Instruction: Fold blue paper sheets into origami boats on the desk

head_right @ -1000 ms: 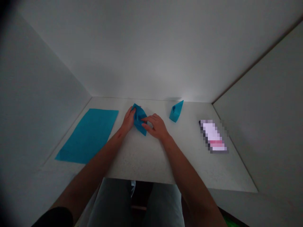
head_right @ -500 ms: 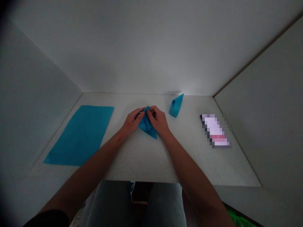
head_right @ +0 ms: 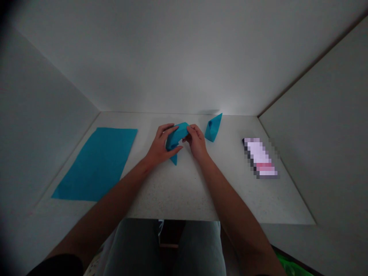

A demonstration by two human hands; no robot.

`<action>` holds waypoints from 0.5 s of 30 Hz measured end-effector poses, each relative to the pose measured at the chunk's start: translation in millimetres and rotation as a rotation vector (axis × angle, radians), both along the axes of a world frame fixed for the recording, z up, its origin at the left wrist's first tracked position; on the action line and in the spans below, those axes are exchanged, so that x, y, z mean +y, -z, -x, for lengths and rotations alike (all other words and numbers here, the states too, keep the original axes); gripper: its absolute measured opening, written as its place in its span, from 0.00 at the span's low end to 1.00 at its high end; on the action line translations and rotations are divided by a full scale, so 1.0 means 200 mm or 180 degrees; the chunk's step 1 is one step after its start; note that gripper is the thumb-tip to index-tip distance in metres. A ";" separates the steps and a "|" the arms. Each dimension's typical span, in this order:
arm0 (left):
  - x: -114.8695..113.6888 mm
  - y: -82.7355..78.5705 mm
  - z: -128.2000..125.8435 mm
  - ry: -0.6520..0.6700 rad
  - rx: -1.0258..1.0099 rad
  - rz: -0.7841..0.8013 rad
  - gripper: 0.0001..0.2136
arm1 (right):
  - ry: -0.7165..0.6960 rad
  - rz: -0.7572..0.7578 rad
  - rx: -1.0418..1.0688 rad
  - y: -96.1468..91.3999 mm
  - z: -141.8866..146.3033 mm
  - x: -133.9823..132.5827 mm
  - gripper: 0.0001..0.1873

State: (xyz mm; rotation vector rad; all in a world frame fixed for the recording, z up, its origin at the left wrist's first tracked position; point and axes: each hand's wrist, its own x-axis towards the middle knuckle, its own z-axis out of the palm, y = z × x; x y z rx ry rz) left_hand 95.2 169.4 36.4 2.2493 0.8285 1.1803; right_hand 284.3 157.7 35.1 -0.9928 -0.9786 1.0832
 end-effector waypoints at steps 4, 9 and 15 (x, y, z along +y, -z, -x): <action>0.00 0.01 0.00 -0.0124 0.0208 -0.0149 0.35 | 0.0015 0.0037 0.0139 -0.01 -0.01 0.00 0.26; 0.00 0.00 0.01 -0.0262 0.0313 -0.0143 0.32 | -0.0130 -0.0094 0.0133 -0.02 0.00 -0.02 0.27; 0.01 0.01 0.00 -0.0365 0.0147 0.0254 0.30 | -0.0547 -0.0188 -0.0331 -0.02 0.02 -0.03 0.30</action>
